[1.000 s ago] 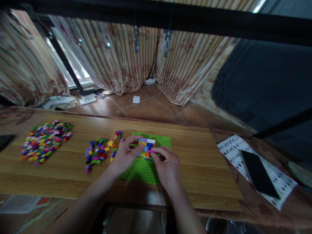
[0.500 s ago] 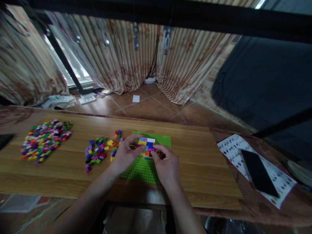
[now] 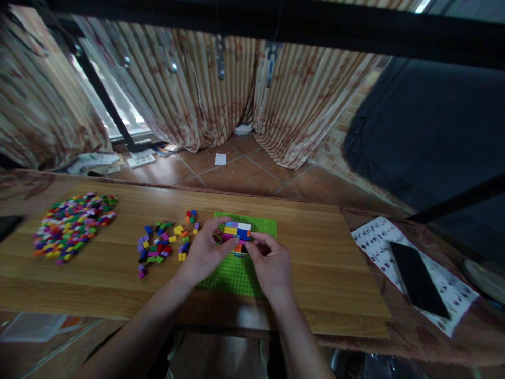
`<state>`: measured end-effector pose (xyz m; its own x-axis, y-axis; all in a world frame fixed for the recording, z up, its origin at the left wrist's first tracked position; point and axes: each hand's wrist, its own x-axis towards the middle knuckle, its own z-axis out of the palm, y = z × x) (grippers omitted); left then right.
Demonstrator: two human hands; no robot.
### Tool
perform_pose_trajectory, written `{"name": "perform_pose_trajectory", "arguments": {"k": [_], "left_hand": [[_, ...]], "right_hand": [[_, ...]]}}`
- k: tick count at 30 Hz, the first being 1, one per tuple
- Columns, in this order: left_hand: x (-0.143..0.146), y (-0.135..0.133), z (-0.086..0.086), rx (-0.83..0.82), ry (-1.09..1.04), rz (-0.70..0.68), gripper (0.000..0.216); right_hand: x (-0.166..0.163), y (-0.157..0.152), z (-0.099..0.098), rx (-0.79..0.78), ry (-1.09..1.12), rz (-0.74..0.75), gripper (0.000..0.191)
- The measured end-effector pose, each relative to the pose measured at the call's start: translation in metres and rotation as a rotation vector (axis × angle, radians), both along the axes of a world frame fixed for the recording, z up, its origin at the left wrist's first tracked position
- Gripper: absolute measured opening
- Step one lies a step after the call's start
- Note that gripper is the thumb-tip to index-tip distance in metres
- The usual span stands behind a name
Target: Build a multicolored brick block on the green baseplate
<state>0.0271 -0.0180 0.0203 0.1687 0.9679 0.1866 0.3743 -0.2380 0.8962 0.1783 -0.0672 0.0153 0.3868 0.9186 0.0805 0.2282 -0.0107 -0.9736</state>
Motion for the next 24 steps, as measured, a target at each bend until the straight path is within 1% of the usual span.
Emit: {"name": "perform_pose_trajectory", "arguments": {"k": [8, 13, 18, 24], "left_hand": [[0.006, -0.002, -0.001, 0.049, 0.072, 0.053, 0.041], [0.009, -0.006, 0.004, 0.029, 0.104, 0.084, 0.04], [0.012, -0.008, 0.009, -0.003, 0.145, 0.108, 0.041], [0.017, -0.009, 0.004, 0.009, 0.119, 0.144, 0.041]], "right_hand": [[-0.002, 0.003, -0.008, -0.017, 0.117, -0.011, 0.028], [-0.005, 0.006, -0.003, -0.059, 0.217, -0.06, 0.031], [-0.008, 0.007, 0.001, -0.069, 0.285, -0.089, 0.031], [-0.011, 0.007, 0.002, -0.084, 0.375, -0.107, 0.034]]}}
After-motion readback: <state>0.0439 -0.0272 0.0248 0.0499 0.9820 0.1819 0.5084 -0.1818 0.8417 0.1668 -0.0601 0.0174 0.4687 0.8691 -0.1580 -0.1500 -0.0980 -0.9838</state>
